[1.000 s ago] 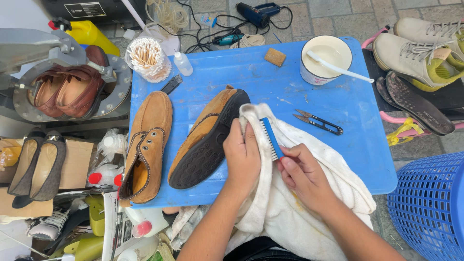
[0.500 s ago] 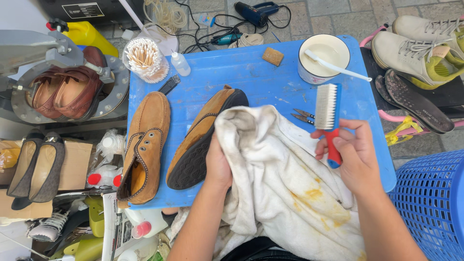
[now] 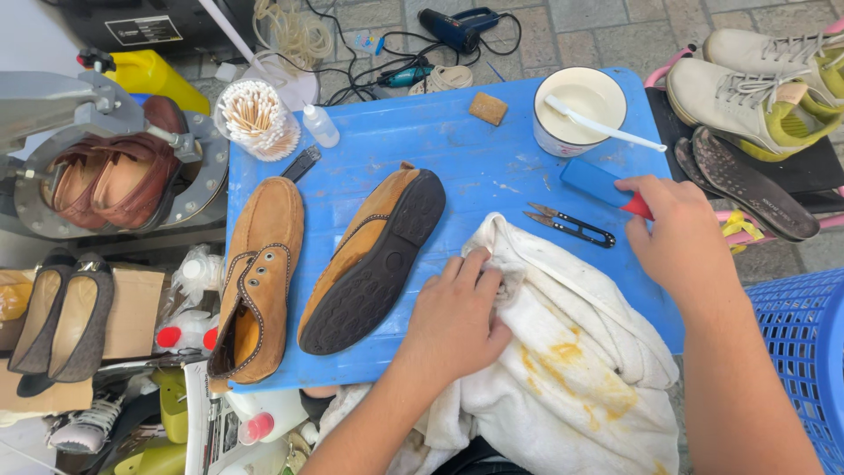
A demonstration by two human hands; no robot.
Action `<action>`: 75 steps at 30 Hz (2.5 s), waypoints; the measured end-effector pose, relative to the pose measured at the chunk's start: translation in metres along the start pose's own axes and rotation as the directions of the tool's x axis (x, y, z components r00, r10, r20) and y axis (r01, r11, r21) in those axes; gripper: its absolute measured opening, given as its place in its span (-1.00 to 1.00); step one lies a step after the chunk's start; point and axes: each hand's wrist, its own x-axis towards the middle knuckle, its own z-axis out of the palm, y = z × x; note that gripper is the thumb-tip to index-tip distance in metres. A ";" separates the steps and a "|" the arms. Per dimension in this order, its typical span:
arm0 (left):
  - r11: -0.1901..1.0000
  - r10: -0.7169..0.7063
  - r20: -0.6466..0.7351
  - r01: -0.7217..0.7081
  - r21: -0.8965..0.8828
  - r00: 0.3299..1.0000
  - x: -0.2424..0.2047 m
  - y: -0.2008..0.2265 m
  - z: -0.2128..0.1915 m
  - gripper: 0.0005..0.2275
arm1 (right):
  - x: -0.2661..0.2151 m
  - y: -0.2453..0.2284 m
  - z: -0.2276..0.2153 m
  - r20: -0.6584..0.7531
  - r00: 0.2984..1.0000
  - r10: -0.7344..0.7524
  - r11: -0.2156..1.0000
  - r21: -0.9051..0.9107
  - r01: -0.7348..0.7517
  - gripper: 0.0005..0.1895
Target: The person scrubs the sole of a brown leather shoe with a blue brush and white foam, then wipes the sole with a white cloth. The process is repeated multiple times on the same shoe.
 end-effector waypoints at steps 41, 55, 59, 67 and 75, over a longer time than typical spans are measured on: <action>0.998 0.008 -0.321 0.010 0.055 0.947 0.027 -0.082 -0.068 -0.33 | 0.072 -0.132 0.046 0.077 0.971 -0.226 0.811 0.568 0.144 0.04; 0.950 0.287 -0.605 -0.139 0.281 0.743 0.018 -0.083 -0.038 -0.46 | 0.039 -0.100 0.110 0.104 0.978 -0.179 -0.008 0.994 -0.107 0.12; 0.950 0.297 -0.605 -0.164 0.266 0.739 0.014 -0.082 -0.034 -0.43 | 0.033 -0.097 0.105 0.079 0.986 -0.147 -0.013 0.997 -0.082 0.23; 0.996 0.085 -0.576 -0.068 0.052 0.813 0.017 -0.083 -0.048 -0.17 | 0.038 -0.093 0.097 -0.027 0.944 -0.330 -0.017 1.000 0.023 0.02; 0.997 0.027 -0.543 0.020 0.080 0.839 0.011 -0.071 -0.052 -0.16 | 0.046 -0.096 0.088 0.037 0.945 -0.326 -0.056 0.997 -0.058 -0.05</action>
